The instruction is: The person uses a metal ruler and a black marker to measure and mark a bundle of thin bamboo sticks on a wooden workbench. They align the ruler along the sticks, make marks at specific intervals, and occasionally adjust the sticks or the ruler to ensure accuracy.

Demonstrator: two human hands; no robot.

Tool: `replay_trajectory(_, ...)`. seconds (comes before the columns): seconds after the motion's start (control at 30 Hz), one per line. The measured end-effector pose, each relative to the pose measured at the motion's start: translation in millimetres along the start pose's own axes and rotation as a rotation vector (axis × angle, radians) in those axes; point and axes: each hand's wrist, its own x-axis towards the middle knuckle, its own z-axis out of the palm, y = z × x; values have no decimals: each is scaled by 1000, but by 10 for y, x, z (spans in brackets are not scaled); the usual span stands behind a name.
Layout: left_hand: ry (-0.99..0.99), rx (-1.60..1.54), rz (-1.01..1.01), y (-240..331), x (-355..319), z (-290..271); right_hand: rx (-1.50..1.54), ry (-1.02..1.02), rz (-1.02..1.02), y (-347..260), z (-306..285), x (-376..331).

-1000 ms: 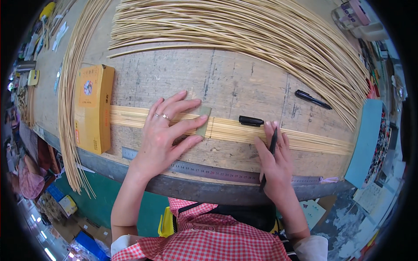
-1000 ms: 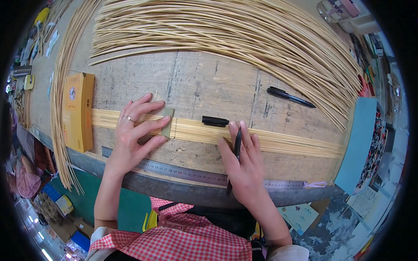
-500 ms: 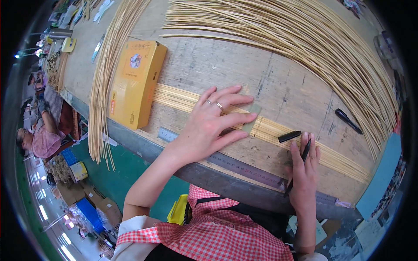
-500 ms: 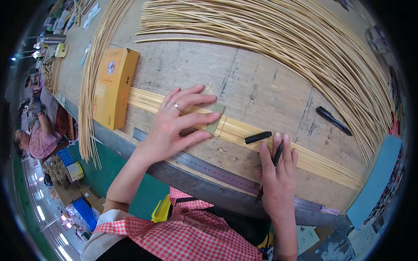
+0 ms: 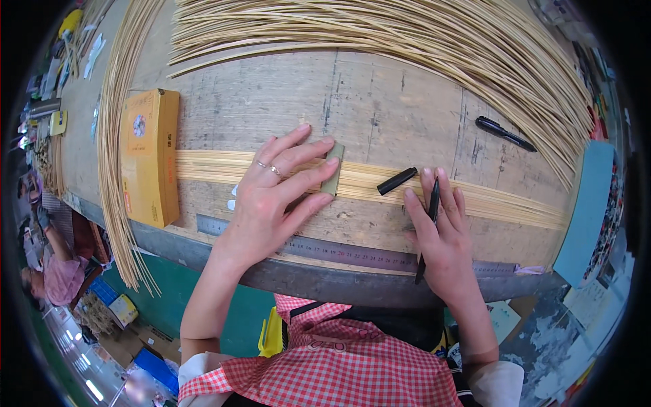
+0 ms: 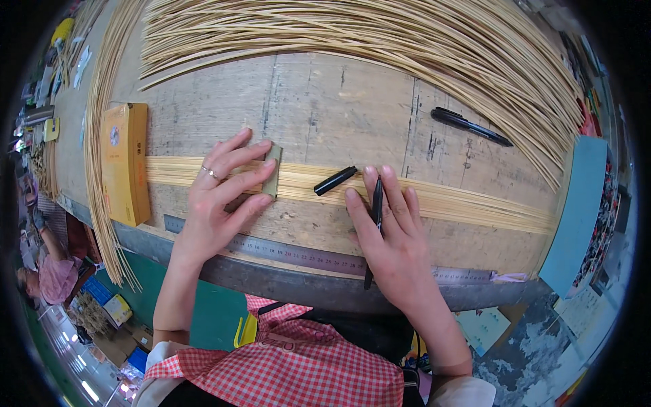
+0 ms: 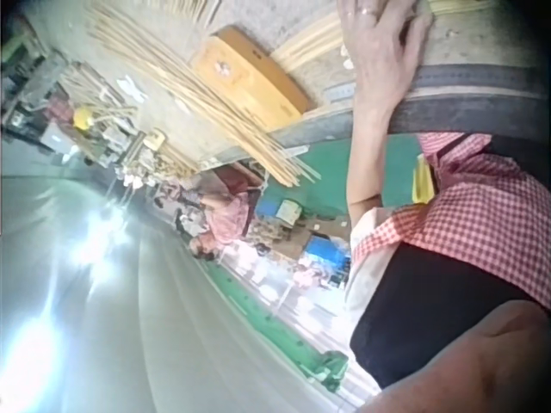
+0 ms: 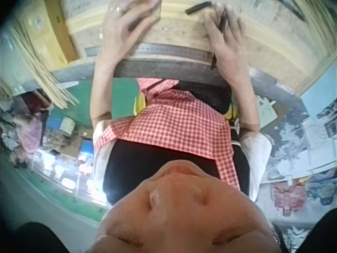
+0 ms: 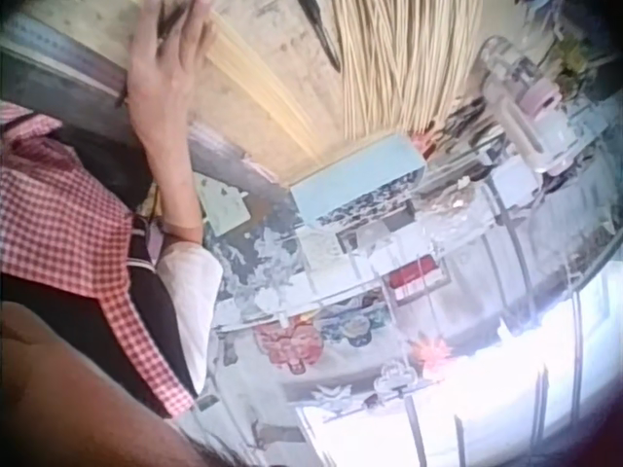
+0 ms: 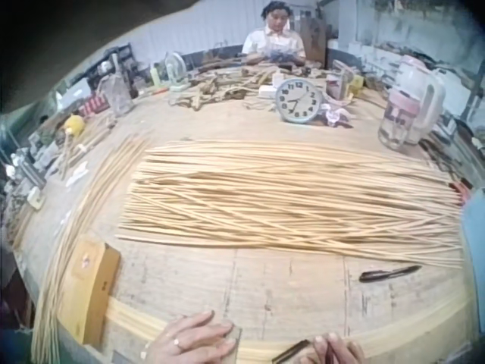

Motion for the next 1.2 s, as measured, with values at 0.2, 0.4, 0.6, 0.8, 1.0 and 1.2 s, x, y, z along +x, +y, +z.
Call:
replay_trajectory(0.2,11,20,15,-14,-5,-6,16,15,1,-1,10,8)
replay_trajectory(0.4,16,34,21,-29,-6,-1,352,224,-64,30,-96,-128)
replay_trajectory(0.6,27,36,22,-11,5,-10,991,339,149,-367,-74,176)
replay_trajectory(0.8,32,12,22,-21,7,-7,986,348,221,-473,174,411)
replay_trajectory(1.0,27,12,17,-9,12,-19,781,393,221,-498,292,456)
replay_trajectory(1.2,30,-7,13,-18,7,-4,788,356,220,-502,278,522)
